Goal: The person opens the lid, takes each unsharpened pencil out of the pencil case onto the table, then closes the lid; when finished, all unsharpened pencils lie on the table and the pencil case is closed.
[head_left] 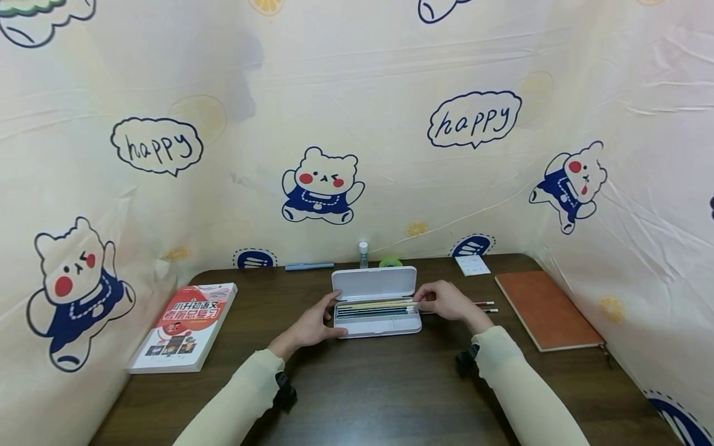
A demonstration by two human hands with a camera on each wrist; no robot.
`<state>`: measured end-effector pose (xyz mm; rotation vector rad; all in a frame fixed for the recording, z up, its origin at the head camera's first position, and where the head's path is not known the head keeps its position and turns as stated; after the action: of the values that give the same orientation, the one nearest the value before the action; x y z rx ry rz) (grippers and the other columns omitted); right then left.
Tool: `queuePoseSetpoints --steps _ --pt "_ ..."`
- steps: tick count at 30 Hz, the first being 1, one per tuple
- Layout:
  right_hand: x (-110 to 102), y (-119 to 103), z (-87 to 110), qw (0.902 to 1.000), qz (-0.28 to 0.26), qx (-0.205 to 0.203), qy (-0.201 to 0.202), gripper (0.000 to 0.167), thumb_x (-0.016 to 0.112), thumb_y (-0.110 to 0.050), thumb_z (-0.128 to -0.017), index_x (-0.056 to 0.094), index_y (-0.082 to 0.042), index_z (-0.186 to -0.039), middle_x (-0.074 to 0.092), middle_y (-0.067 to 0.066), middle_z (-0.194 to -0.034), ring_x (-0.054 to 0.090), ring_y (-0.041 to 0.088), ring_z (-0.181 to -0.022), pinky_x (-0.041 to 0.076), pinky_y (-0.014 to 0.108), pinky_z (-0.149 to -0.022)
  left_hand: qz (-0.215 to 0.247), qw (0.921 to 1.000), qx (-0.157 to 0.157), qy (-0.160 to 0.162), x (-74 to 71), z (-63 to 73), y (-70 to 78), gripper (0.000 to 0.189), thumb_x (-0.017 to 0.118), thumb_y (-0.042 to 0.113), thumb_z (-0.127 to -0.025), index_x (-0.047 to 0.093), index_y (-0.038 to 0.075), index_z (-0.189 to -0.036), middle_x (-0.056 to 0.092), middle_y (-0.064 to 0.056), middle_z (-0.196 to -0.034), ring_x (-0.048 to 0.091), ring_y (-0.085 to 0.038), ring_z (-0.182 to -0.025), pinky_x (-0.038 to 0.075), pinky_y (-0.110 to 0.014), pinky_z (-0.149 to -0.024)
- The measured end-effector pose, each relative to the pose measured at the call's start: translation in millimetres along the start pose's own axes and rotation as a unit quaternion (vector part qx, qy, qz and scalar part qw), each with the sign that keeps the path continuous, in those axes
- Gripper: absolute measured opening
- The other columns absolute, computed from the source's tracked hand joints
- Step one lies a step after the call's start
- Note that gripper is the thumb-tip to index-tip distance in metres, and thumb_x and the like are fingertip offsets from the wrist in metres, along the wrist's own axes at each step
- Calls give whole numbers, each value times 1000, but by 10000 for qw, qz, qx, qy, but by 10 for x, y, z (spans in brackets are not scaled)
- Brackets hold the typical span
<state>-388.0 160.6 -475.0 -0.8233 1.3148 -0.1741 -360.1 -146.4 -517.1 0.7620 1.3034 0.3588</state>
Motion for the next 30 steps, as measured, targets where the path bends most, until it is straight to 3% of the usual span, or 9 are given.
queuePoseSetpoints --steps 7,18,30 --pt "-158 171 104 9999 -48 31 144 6 70 -14 -92 74 -19 -94 67 -2 -84 55 19 -78 44 33 -71 11 10000 -9 2 -6 -7 -11 96 84 40 -80 28 25 -157 56 -3 -141 50 -17 -98 43 -34 -82" --pt "-424 466 326 9986 143 221 451 5 71 -14 -91 75 -18 -94 68 -1 -85 54 18 -78 44 33 -72 41 10000 35 11 -20 5 10 96 84 38 -80 29 23 -157 56 -4 -141 51 -17 -98 43 -34 -83" --pt "-587 871 580 9982 91 413 415 7 69 -12 -93 75 -13 -97 69 1 -88 54 18 -81 45 33 -74 22 10000 -70 -12 -8 10 17 96 84 39 -80 28 25 -157 55 -3 -142 51 -18 -99 44 -34 -83"
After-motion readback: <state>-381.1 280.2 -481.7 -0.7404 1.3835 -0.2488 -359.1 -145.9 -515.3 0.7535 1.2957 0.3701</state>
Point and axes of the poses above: each hand's wrist, its own z-axis away from the middle knuckle, its own x-axis out of the palm, y = z × x, the point moved 7 cm from there along -z, towards the middle knuckle
